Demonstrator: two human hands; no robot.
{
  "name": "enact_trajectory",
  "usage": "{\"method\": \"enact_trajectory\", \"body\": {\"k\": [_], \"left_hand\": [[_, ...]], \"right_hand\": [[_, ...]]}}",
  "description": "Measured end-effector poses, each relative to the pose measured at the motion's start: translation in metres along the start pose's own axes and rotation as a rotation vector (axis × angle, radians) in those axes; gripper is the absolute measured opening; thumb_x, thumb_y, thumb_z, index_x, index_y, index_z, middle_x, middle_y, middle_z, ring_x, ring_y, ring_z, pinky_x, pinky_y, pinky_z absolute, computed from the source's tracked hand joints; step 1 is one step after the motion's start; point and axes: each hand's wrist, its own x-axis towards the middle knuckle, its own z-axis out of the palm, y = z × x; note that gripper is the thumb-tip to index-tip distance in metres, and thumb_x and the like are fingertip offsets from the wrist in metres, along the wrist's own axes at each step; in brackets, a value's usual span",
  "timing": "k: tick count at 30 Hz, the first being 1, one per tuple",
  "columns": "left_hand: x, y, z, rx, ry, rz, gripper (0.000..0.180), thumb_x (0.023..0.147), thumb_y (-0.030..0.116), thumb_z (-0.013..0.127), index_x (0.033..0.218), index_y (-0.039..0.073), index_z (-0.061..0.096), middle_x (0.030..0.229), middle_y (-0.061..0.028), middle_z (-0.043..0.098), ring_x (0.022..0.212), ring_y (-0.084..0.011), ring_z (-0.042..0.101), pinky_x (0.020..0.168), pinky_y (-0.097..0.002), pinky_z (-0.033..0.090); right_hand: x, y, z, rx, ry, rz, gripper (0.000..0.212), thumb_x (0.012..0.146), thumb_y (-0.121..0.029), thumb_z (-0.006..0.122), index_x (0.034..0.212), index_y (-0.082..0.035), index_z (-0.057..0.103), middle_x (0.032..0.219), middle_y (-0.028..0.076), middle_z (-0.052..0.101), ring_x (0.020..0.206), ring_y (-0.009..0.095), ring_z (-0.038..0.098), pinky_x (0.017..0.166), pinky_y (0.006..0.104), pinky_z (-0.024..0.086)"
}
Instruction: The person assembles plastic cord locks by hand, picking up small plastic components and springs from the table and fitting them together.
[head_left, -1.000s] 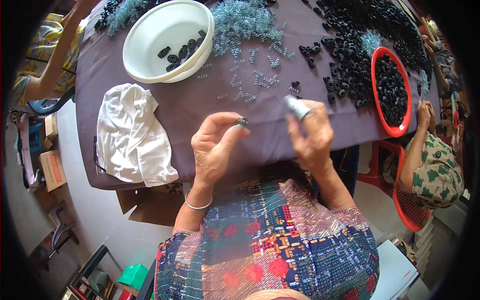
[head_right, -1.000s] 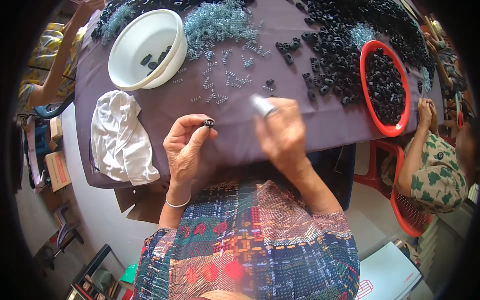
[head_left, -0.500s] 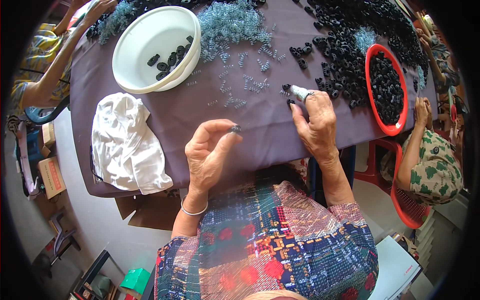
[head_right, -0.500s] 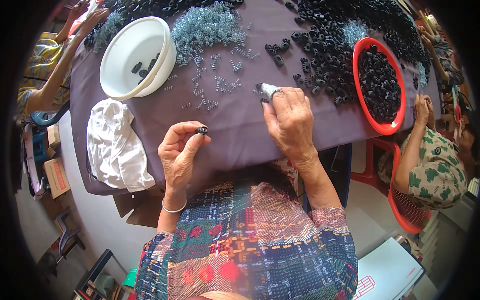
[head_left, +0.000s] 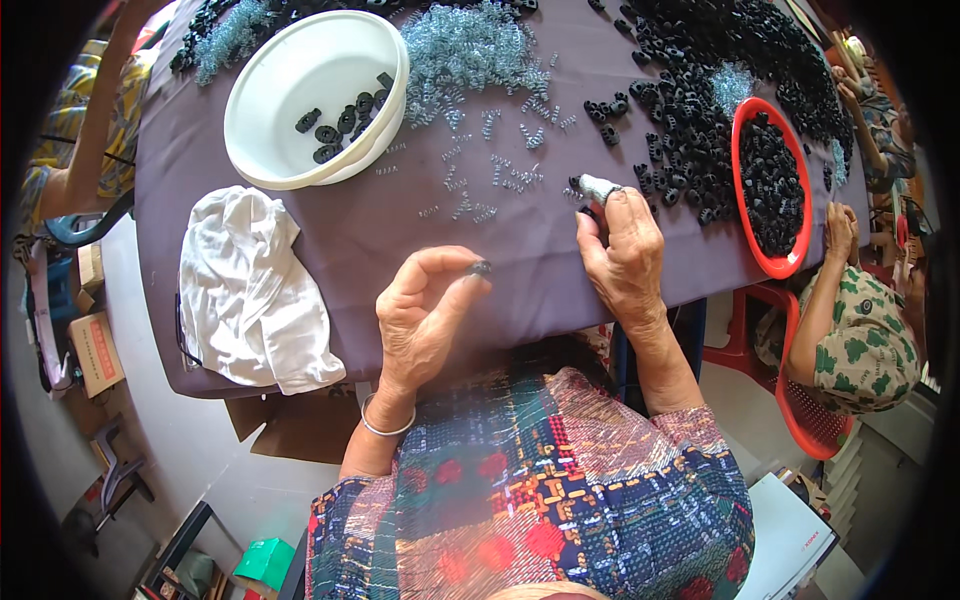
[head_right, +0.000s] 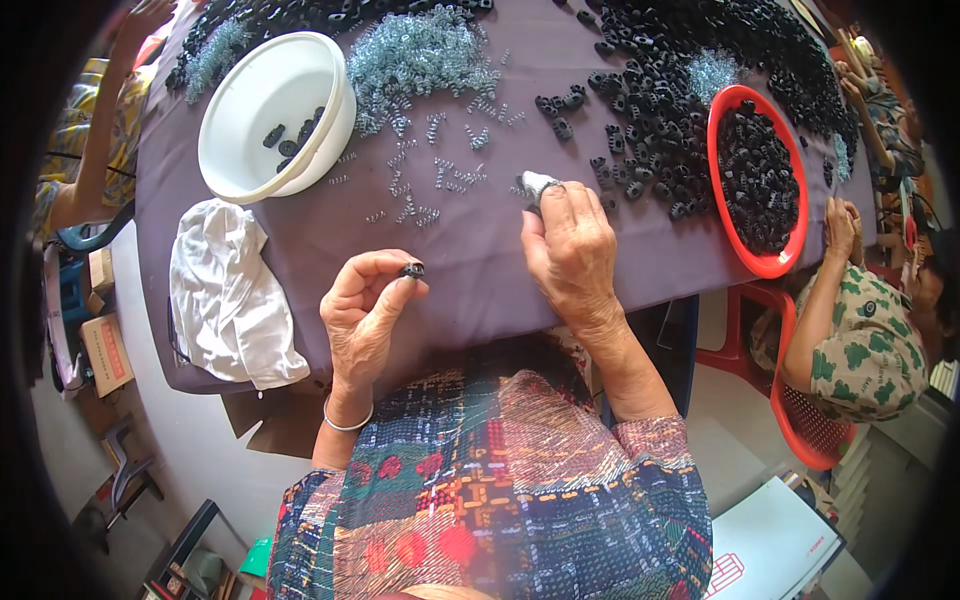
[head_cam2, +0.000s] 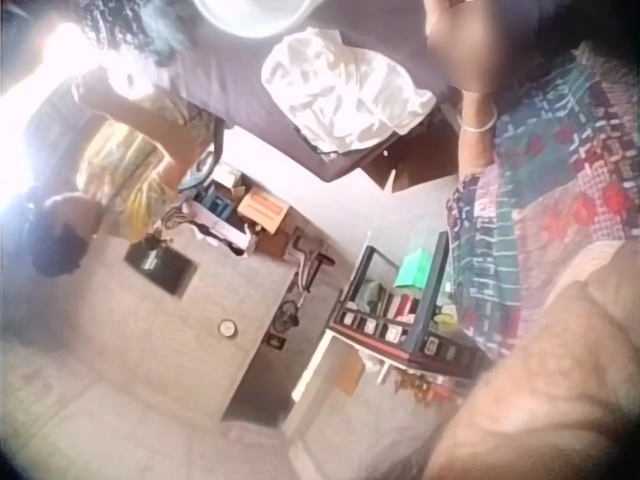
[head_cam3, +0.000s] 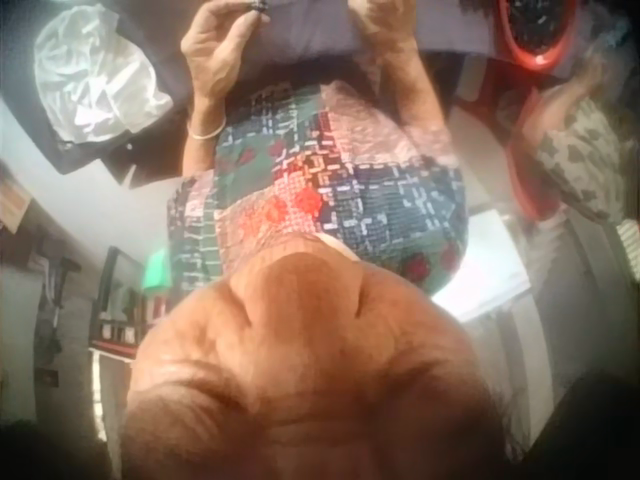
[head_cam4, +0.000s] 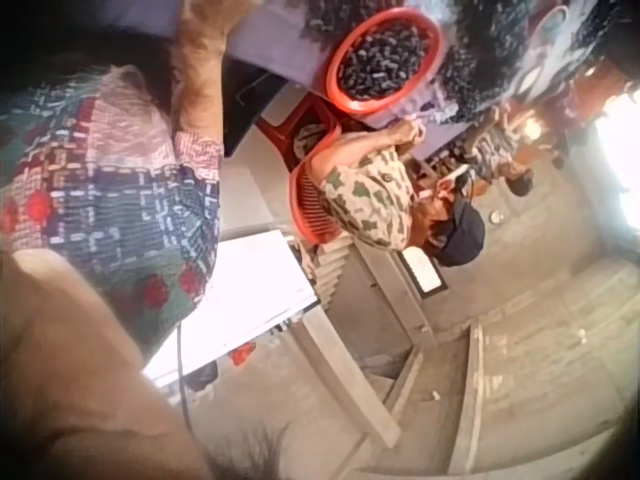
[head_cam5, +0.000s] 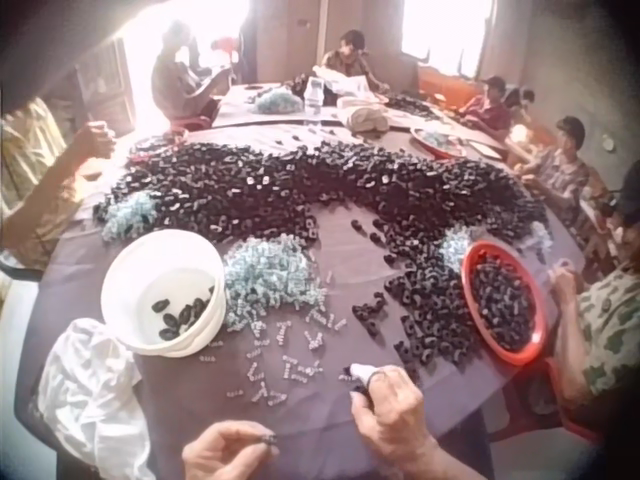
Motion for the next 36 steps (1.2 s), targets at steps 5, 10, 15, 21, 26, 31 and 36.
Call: {"method": "enact_trajectory", "body": {"k": [5,10,15,21,26,31,36], "left_hand": [[-0.001,-0.001,0.0,0.005,0.005,-0.006,0.015,0.088,-0.006,0.062,0.102,-0.003,0.061,0.1,-0.0067,0.064,0.087,-0.0126,0.063,0.08,-0.0252,0.052],[0.0,-0.003,-0.001,0.046,-0.024,0.029,0.015,0.088,-0.004,0.063,0.103,-0.004,0.059,0.103,-0.0101,0.062,0.085,-0.0134,0.063,0.079,-0.0259,0.053],[0.001,-0.002,0.001,0.048,0.013,0.021,0.015,0.087,-0.006,0.062,0.102,-0.003,0.061,0.099,-0.0067,0.064,0.086,-0.0128,0.064,0.079,-0.0248,0.052],[0.0,-0.002,0.0,0.077,0.026,0.022,0.016,0.087,-0.006,0.062,0.103,-0.003,0.061,0.097,-0.0067,0.065,0.084,-0.0125,0.064,0.077,-0.0245,0.052],[0.001,-0.003,0.0,0.048,-0.014,0.034,0.017,0.088,-0.002,0.064,0.104,-0.004,0.06,0.101,-0.0088,0.063,0.086,-0.0129,0.064,0.08,-0.0254,0.054],[0.001,-0.003,-0.001,0.073,-0.005,0.022,0.017,0.088,-0.001,0.064,0.105,-0.004,0.06,0.101,-0.0087,0.063,0.087,-0.0128,0.064,0.08,-0.0257,0.054],[0.002,-0.001,0.001,0.052,0.033,0.017,0.017,0.088,-0.002,0.064,0.105,-0.004,0.06,0.097,-0.0072,0.066,0.085,-0.013,0.065,0.077,-0.0249,0.053]], "right_hand": [[0.0,-0.006,-0.009,0.162,0.067,0.169,0.016,0.077,0.006,0.065,0.092,0.004,0.061,0.087,0.008,0.057,0.066,0.016,0.058,0.059,0.0283,0.05],[0.005,-0.01,-0.015,0.293,0.029,0.216,0.017,0.076,0.008,0.065,0.092,0.003,0.061,0.088,0.008,0.058,0.068,0.015,0.057,0.062,0.0259,0.047],[0.003,-0.01,-0.016,0.395,0.022,0.243,0.019,0.075,0.007,0.066,0.093,0.001,0.063,0.092,0.01,0.059,0.07,0.02,0.06,0.065,0.0297,0.049],[0.005,-0.011,-0.019,0.416,-0.019,0.266,0.018,0.076,0.006,0.067,0.093,0.001,0.063,0.082,0.009,0.061,0.073,0.02,0.062,0.068,0.0293,0.049],[-0.001,-0.01,-0.02,0.606,-0.089,0.372,0.02,0.081,0.003,0.068,0.1,0.001,0.065,0.088,0.006,0.068,0.076,0.01,0.061,0.071,0.0239,0.048],[0.004,-0.033,-0.017,1.163,-0.278,0.583,0.022,0.088,0.001,0.063,0.109,0.0,0.067,0.097,0.002,0.069,0.087,0.006,0.062,0.077,0.0196,0.049],[0.007,-0.065,-0.004,1.299,-0.277,0.564,0.022,0.087,-0.002,0.066,0.109,0.0,0.067,0.1,0.003,0.069,0.09,0.008,0.061,0.081,0.0224,0.049]]}}
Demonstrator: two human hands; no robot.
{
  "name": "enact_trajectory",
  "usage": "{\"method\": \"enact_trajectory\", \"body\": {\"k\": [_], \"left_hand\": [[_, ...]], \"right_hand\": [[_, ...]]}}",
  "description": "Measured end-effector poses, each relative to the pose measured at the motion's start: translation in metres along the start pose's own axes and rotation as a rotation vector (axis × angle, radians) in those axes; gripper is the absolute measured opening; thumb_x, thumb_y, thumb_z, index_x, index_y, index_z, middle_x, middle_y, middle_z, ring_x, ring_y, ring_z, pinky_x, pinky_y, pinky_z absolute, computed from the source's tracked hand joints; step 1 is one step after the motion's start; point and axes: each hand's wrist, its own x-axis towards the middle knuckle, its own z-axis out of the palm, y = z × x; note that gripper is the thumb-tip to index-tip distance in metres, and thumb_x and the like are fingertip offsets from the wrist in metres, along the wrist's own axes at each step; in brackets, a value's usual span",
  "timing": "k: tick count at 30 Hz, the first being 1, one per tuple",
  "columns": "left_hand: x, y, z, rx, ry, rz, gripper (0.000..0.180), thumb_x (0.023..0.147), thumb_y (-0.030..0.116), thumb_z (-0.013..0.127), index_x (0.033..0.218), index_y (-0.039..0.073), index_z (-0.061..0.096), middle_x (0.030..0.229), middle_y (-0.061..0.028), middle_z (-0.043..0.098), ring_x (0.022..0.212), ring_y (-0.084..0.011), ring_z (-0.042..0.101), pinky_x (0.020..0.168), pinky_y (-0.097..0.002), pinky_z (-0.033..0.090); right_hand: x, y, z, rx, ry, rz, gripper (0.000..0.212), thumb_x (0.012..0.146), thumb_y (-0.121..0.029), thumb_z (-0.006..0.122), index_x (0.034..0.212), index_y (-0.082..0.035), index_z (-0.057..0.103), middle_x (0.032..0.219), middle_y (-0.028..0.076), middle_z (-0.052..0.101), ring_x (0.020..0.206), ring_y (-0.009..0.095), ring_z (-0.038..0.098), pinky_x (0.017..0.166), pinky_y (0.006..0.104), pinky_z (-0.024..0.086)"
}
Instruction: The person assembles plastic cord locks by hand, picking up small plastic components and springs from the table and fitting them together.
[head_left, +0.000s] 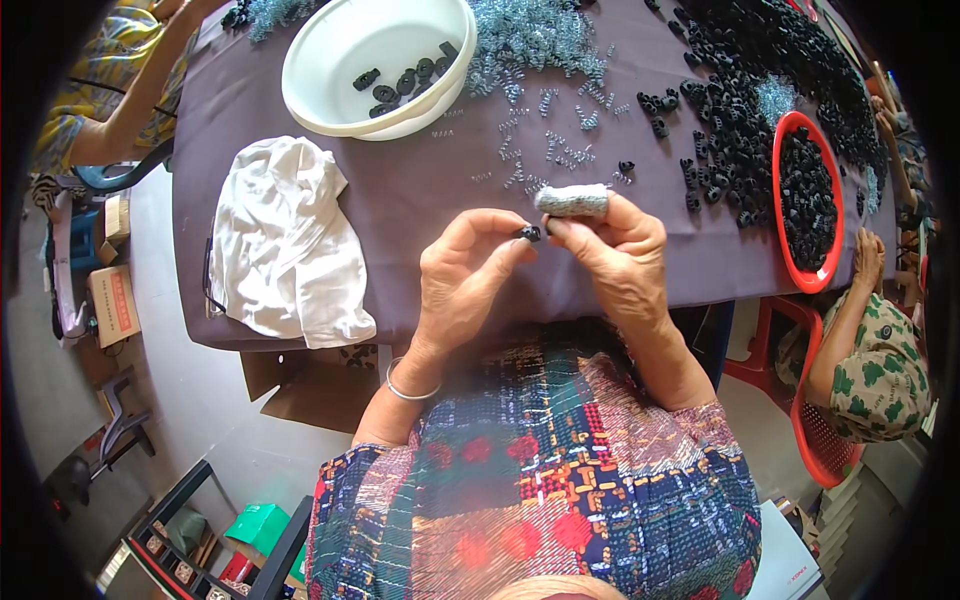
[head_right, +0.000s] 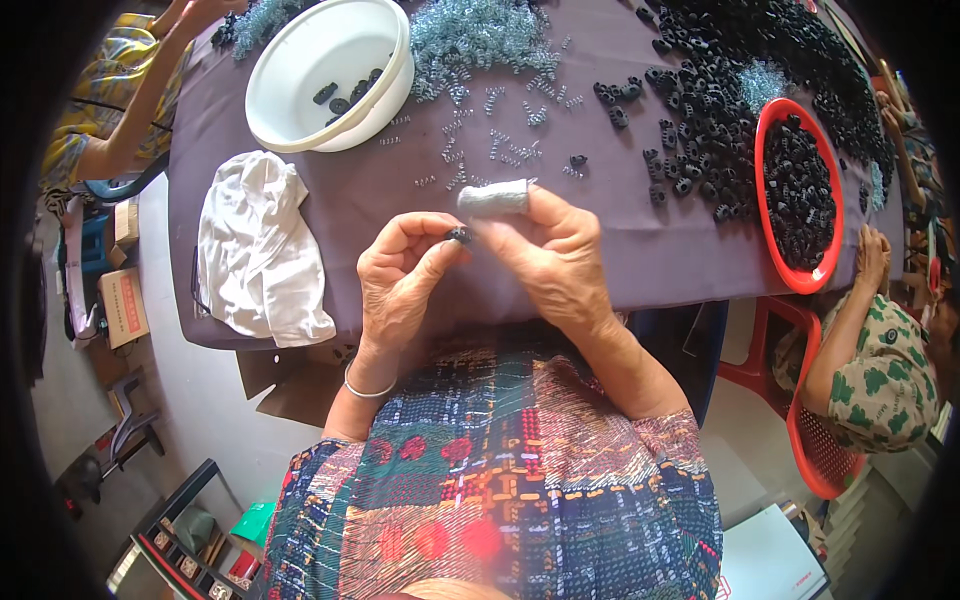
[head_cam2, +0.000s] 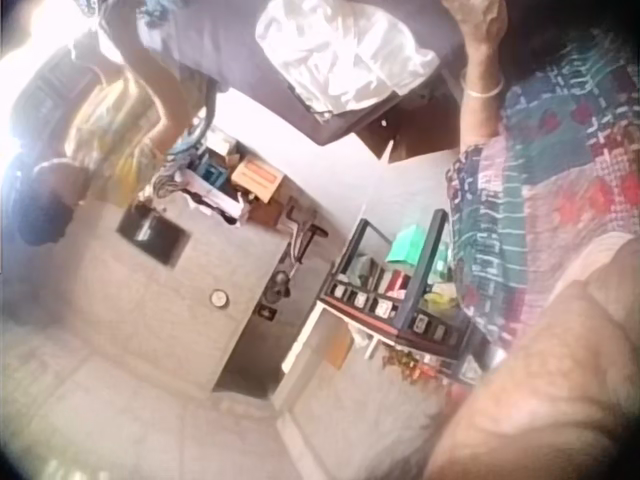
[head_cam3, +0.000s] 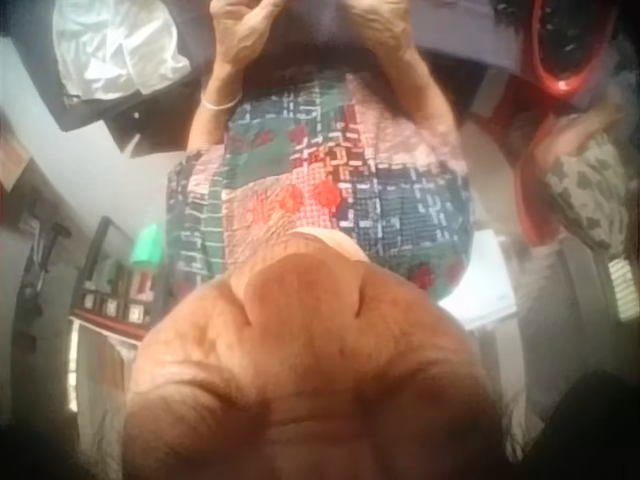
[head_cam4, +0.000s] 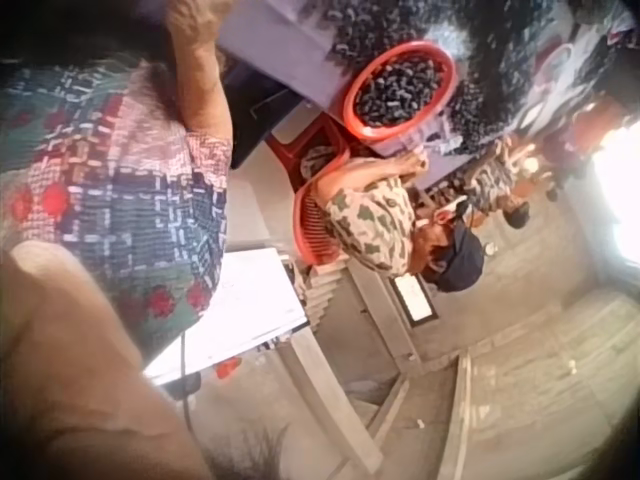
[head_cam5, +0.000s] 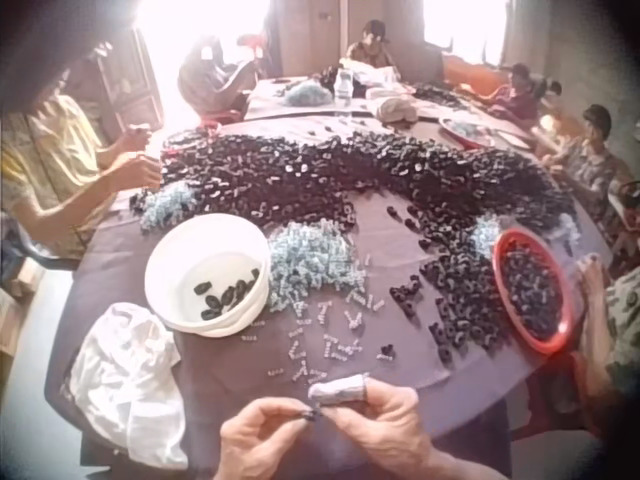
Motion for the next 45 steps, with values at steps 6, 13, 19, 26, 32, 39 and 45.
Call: {"method": "enact_trajectory", "body": {"k": [6,13,19,26,32,39,45], "left_hand": [[-0.001,0.012,0.001,-0.092,-0.008,-0.107,0.018,0.089,0.0,0.064,0.106,-0.005,0.06,0.098,-0.0083,0.066,0.085,-0.0135,0.065,0.078,-0.0257,0.054],[0.001,0.014,0.004,-0.075,-0.049,-0.168,0.018,0.089,0.001,0.064,0.106,-0.005,0.059,0.098,-0.0083,0.066,0.085,-0.0143,0.066,0.078,-0.0257,0.055],[0.003,0.008,0.004,-0.089,-0.075,-0.215,0.019,0.089,0.001,0.064,0.106,-0.005,0.059,0.097,-0.0081,0.066,0.086,-0.0138,0.065,0.079,-0.0256,0.055],[0.002,0.006,0.008,-0.058,-0.06,-0.176,0.019,0.09,0.001,0.063,0.107,-0.005,0.059,0.098,-0.0083,0.066,0.087,-0.0138,0.065,0.08,-0.0259,0.055],[0.001,0.006,0.006,-0.053,-0.058,-0.165,0.019,0.09,0.001,0.062,0.107,-0.006,0.058,0.098,-0.0092,0.066,0.088,-0.0143,0.065,0.08,-0.0261,0.055],[0.0,0.005,0.005,-0.069,-0.051,-0.161,0.019,0.09,0.001,0.062,0.107,-0.006,0.058,0.098,-0.0091,0.066,0.086,-0.0141,0.065,0.079,-0.0256,0.054],[0.0,0.002,0.007,-0.041,-0.043,-0.138,0.017,0.091,0.001,0.062,0.106,-0.006,0.058,0.096,-0.0082,0.066,0.085,-0.013,0.065,0.078,-0.0247,0.054]], "right_hand": [[-0.003,0.007,0.003,-0.041,0.023,-0.047,0.021,0.086,-0.003,0.067,0.107,0.0,0.068,0.099,0.003,0.07,0.092,0.008,0.061,0.084,0.0236,0.049],[-0.007,0.002,-0.014,-0.091,-0.024,-0.005,0.023,0.087,0.0,0.066,0.109,0.0,0.066,0.098,0.005,0.069,0.091,0.011,0.063,0.083,0.0242,0.051],[-0.005,0.0,-0.022,-0.107,-0.057,0.065,0.022,0.087,0.0,0.066,0.108,0.001,0.066,0.096,0.005,0.069,0.087,0.01,0.063,0.08,0.0235,0.051],[-0.004,-0.002,-0.023,-0.104,-0.044,0.098,0.019,0.085,-0.004,0.069,0.104,0.0,0.067,0.094,0.003,0.068,0.088,0.008,0.061,0.08,0.0229,0.05],[-0.002,-0.003,-0.021,-0.083,-0.069,0.105,0.019,0.085,-0.003,0.069,0.104,0.001,0.066,0.094,0.004,0.068,0.087,0.009,0.062,0.08,0.0234,0.051],[0.002,-0.004,-0.02,-0.101,-0.105,0.122,0.017,0.085,-0.004,0.069,0.101,0.0,0.066,0.092,0.002,0.069,0.085,0.008,0.062,0.078,0.023,0.05],[0.004,-0.008,-0.021,-0.102,-0.145,0.173,0.014,0.085,-0.004,0.069,0.099,-0.001,0.066,0.09,0.001,0.069,0.085,0.007,0.062,0.077,0.0226,0.05]]}}
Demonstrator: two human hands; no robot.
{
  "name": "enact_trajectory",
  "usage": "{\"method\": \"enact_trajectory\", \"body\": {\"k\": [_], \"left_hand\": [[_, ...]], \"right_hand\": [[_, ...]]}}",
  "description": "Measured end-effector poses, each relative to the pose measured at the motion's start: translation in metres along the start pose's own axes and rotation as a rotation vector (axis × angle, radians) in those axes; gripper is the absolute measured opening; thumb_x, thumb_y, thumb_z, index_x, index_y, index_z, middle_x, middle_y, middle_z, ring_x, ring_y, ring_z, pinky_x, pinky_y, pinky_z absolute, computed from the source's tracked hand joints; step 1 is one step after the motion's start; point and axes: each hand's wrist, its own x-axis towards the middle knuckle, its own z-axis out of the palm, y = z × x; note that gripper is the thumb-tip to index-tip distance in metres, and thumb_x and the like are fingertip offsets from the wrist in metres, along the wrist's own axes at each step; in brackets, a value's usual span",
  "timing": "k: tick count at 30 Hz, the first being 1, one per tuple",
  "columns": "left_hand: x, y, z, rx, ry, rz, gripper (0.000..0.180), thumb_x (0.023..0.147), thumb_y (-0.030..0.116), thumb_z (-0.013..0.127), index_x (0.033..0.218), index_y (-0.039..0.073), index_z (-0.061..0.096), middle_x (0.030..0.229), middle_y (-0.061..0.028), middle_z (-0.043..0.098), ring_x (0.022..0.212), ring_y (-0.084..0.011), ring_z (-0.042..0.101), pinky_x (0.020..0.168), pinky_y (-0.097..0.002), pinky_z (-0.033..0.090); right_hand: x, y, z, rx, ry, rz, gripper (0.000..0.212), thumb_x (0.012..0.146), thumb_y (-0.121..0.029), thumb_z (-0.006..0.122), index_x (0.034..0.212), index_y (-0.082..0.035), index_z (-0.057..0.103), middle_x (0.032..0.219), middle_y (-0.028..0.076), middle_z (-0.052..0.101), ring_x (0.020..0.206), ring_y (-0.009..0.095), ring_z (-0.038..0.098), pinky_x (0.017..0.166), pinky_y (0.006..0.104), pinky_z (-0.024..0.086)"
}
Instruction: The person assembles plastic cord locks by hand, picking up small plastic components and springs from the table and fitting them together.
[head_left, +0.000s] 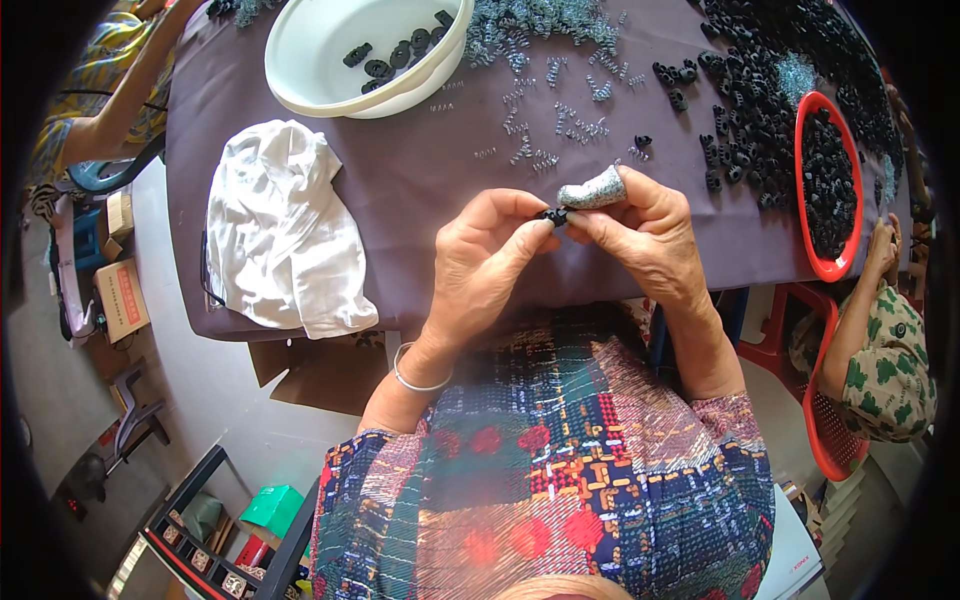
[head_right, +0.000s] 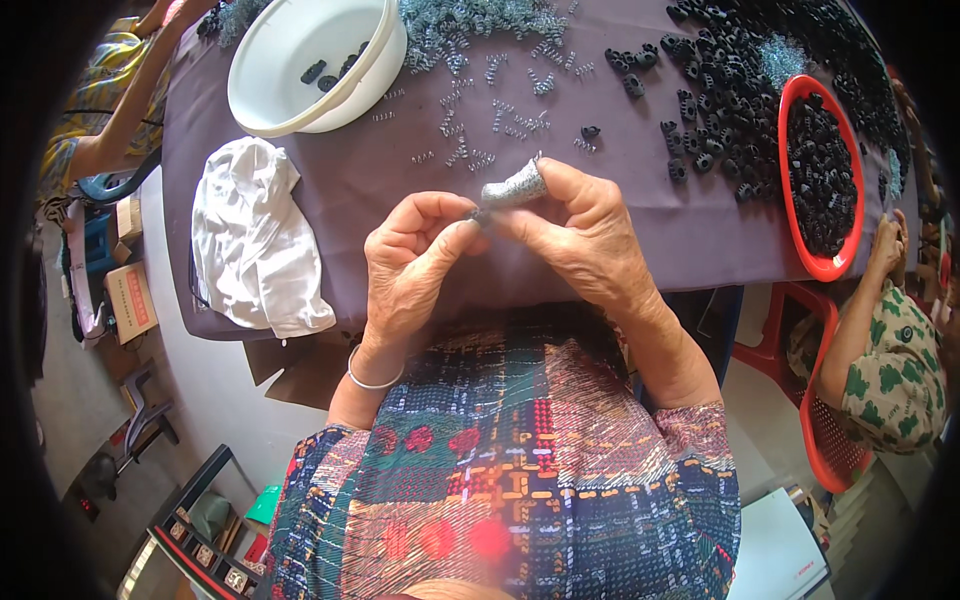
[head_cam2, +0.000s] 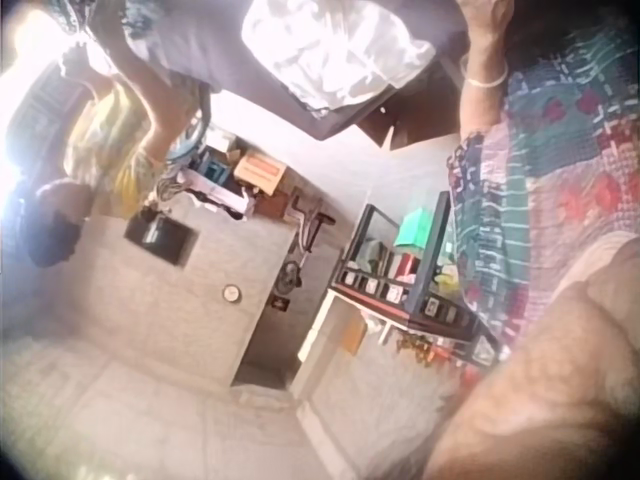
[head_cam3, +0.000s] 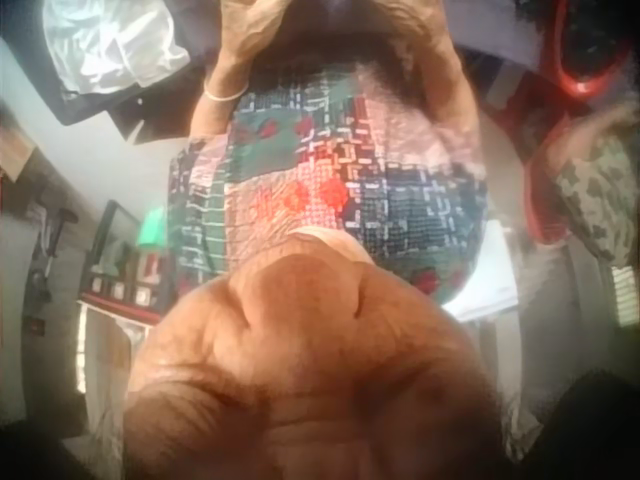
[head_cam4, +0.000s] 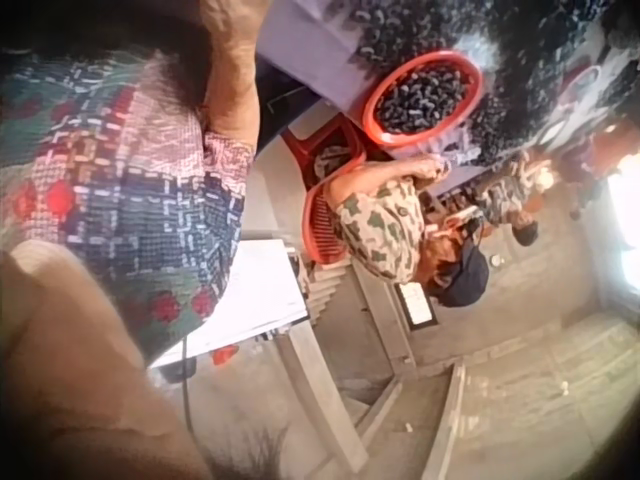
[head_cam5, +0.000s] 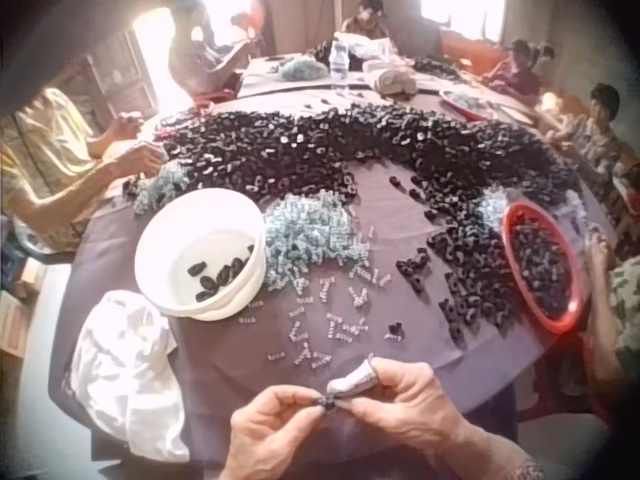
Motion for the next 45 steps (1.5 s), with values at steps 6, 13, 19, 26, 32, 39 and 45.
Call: {"method": "enact_trajectory", "body": {"k": [6,13,19,26,32,39,45], "left_hand": [[-0.002,-0.002,0.006,0.096,0.057,0.044,0.014,0.091,0.002,0.062,0.103,-0.005,0.059,0.091,-0.0062,0.066,0.081,-0.0111,0.065,0.073,-0.0223,0.053],[-0.002,-0.008,0.01,0.16,0.115,0.099,0.011,0.09,0.0,0.062,0.1,-0.004,0.059,0.089,-0.0053,0.066,0.077,-0.0104,0.065,0.069,-0.0219,0.053],[-0.001,-0.006,0.012,0.173,0.198,0.106,0.011,0.09,-0.001,0.062,0.1,-0.003,0.06,0.087,-0.0043,0.066,0.076,-0.0091,0.064,0.068,-0.021,0.054],[0.001,-0.006,0.011,0.024,0.171,0.105,0.01,0.09,-0.001,0.062,0.099,-0.003,0.06,0.088,-0.0052,0.066,0.077,-0.0096,0.064,0.071,-0.0213,0.054],[0.003,0.001,0.002,-0.091,0.142,0.048,0.01,0.089,-0.001,0.064,0.097,-0.004,0.06,0.091,-0.0086,0.067,0.081,-0.0119,0.066,0.073,-0.0232,0.055],[0.005,0.005,-0.001,-0.267,0.078,-0.011,0.009,0.086,-0.001,0.066,0.094,-0.002,0.061,0.089,-0.0098,0.068,0.082,-0.0166,0.067,0.074,-0.0271,0.055],[0.006,0.005,-0.001,-0.244,0.081,0.001,0.009,0.086,0.0,0.066,0.093,-0.002,0.062,0.088,-0.0094,0.067,0.08,-0.0159,0.066,0.073,-0.026,0.054]], "right_hand": [[0.0,0.008,0.001,-0.176,0.073,-0.11,0.014,0.083,0.0,0.067,0.097,0.0,0.066,0.086,0.002,0.068,0.081,0.006,0.059,0.074,0.0228,0.048],[0.004,0.015,0.003,-0.358,0.102,-0.253,0.016,0.077,0.004,0.066,0.093,0.001,0.065,0.078,0.008,0.063,0.072,0.011,0.06,0.065,0.026,0.047],[0.008,0.016,0.011,-0.491,0.132,-0.347,0.015,0.079,0.006,0.066,0.093,0.002,0.065,0.08,0.008,0.064,0.073,0.015,0.063,0.066,0.0254,0.049],[0.013,0.014,0.012,-0.594,0.132,-0.604,0.02,0.074,0.007,0.066,0.093,0.002,0.064,0.081,0.014,0.062,0.073,0.028,0.064,0.065,0.0332,0.05],[0.006,0.016,0.019,-0.637,0.156,-0.651,0.031,0.073,0.003,0.067,0.103,0.003,0.06,0.085,0.016,0.061,0.075,0.03,0.063,0.066,0.0345,0.051],[0.006,0.019,0.022,-0.87,0.203,-0.773,0.054,0.068,-0.007,0.071,0.117,0.008,0.055,0.101,0.021,0.059,0.088,0.035,0.061,0.078,0.0391,0.053],[0.009,0.023,0.025,-1.045,0.251,-0.82,0.042,0.065,-0.012,0.073,0.1,0.007,0.058,0.094,0.02,0.059,0.084,0.035,0.06,0.072,0.0402,0.053]]}}
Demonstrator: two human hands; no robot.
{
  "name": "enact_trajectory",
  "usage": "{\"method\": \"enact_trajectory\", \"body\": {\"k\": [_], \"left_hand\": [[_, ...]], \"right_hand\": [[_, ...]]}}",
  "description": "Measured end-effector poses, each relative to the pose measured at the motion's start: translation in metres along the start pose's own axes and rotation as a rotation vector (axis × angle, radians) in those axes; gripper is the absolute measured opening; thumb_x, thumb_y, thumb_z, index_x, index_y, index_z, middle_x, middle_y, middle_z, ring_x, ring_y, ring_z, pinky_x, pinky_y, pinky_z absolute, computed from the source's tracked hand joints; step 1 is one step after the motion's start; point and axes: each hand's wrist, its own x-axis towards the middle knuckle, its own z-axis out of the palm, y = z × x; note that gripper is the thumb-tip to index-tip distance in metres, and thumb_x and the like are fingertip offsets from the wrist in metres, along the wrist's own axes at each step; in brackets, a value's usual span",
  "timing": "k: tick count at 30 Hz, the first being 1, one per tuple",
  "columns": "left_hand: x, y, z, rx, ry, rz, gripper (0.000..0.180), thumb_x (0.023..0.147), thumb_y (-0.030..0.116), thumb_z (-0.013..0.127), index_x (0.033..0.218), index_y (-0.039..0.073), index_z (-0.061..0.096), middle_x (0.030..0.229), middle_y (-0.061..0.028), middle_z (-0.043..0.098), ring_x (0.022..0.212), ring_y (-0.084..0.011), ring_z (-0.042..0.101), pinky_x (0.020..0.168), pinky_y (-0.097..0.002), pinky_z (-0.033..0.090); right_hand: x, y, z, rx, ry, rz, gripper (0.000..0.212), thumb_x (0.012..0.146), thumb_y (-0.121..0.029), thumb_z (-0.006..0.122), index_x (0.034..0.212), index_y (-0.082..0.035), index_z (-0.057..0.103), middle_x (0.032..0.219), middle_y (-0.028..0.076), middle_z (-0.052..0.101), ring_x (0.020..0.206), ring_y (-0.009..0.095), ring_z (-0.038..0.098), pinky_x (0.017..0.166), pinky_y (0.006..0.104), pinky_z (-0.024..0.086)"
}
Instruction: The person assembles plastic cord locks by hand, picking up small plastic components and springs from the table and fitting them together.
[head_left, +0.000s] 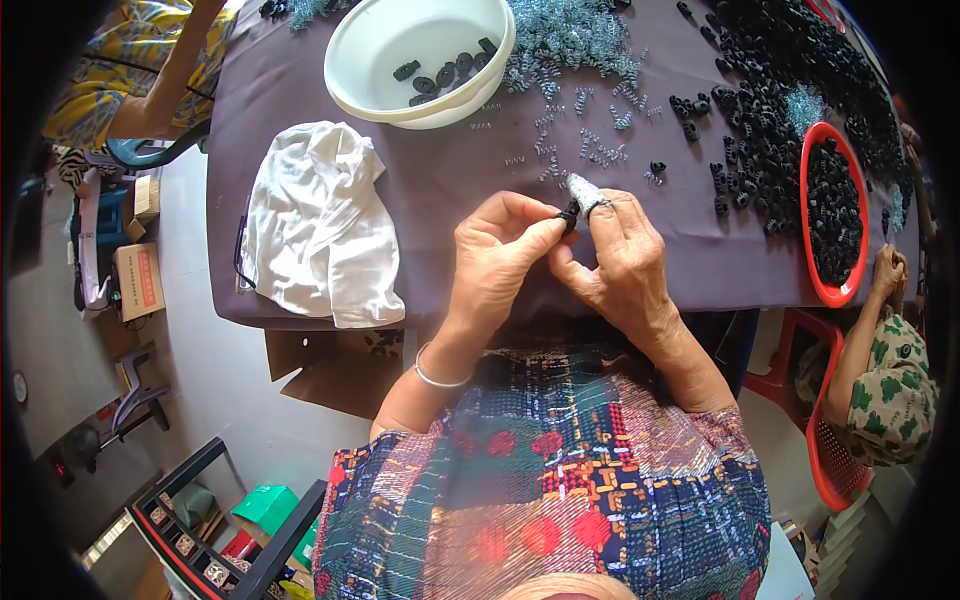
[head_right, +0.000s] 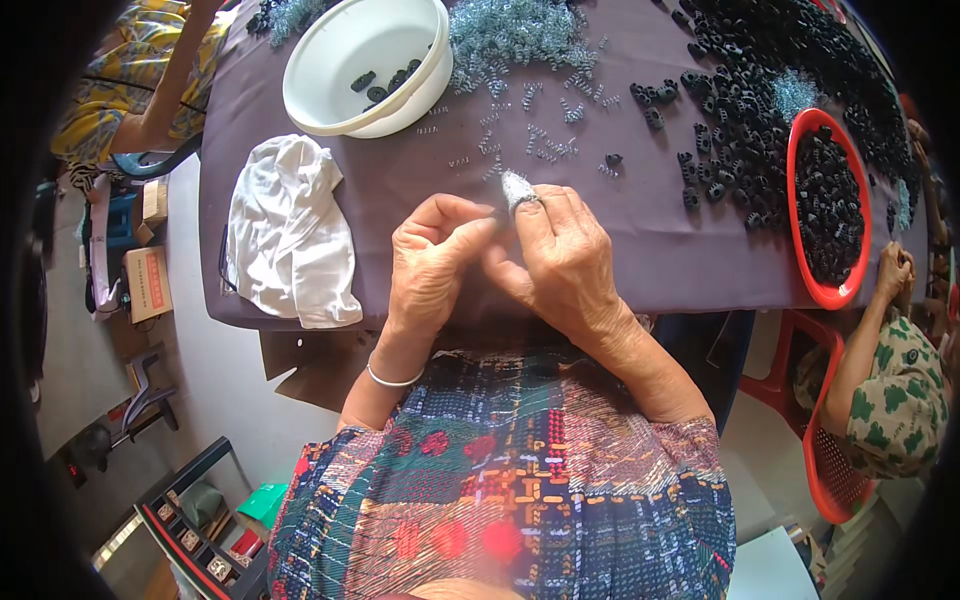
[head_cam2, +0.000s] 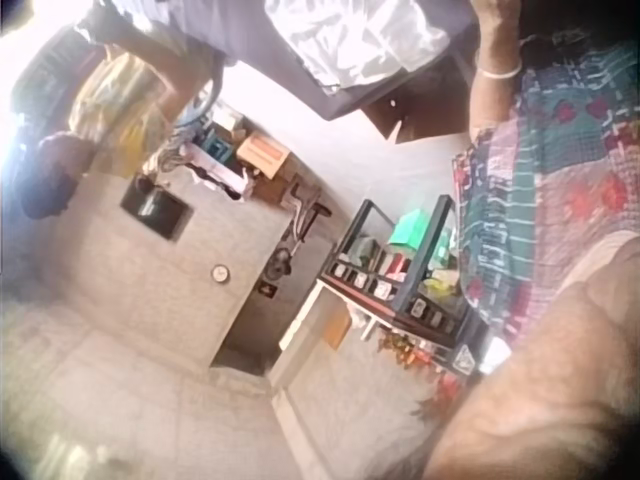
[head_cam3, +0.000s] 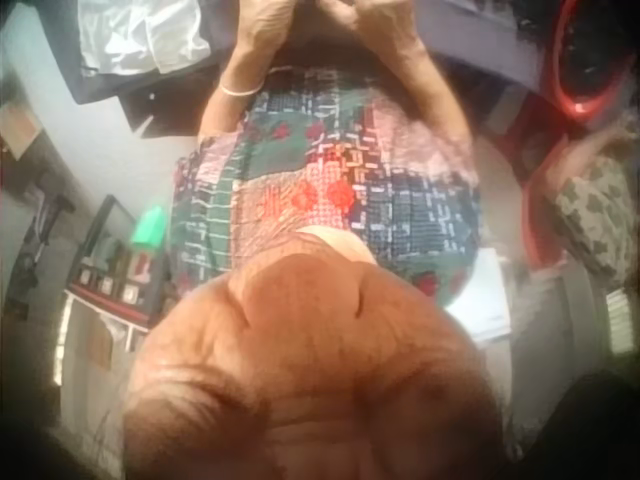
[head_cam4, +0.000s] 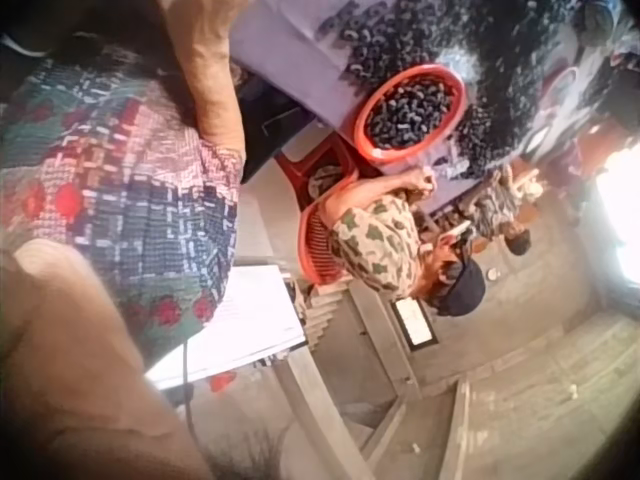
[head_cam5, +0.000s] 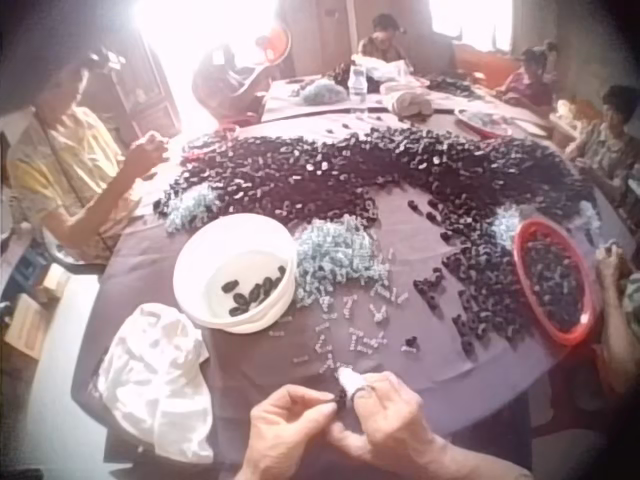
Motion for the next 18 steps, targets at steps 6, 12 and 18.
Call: {"method": "enact_trajectory", "body": {"k": [6,12,18], "left_hand": [[0.0,-0.001,-0.001,0.136,0.026,-0.031,0.007,0.086,0.002,0.067,0.091,-0.001,0.063,0.087,-0.0057,0.067,0.077,-0.0093,0.063,0.072,-0.0223,0.052],[-0.001,-0.002,0.002,0.217,0.027,-0.018,0.008,0.087,0.003,0.066,0.091,-0.003,0.062,0.085,-0.0047,0.067,0.077,-0.008,0.062,0.071,-0.0215,0.051],[-0.002,-0.002,0.003,0.294,0.033,-0.015,0.009,0.088,0.005,0.066,0.092,-0.003,0.062,0.084,-0.0046,0.066,0.076,-0.0078,0.062,0.07,-0.0215,0.051]], "right_hand": [[0.001,0.003,-0.003,-0.012,-0.022,-0.024,0.036,0.064,-0.01,0.072,0.094,0.007,0.06,0.087,0.017,0.06,0.078,0.032,0.061,0.066,0.038,0.053],[-0.005,0.009,0.002,0.022,0.03,-0.048,0.037,0.062,-0.006,0.071,0.095,0.007,0.06,0.085,0.015,0.059,0.074,0.031,0.06,0.062,0.037,0.053],[-0.006,0.013,0.005,0.052,0.079,-0.078,0.035,0.063,-0.004,0.073,0.094,0.007,0.061,0.078,0.015,0.058,0.066,0.03,0.057,0.057,0.0362,0.05]]}}
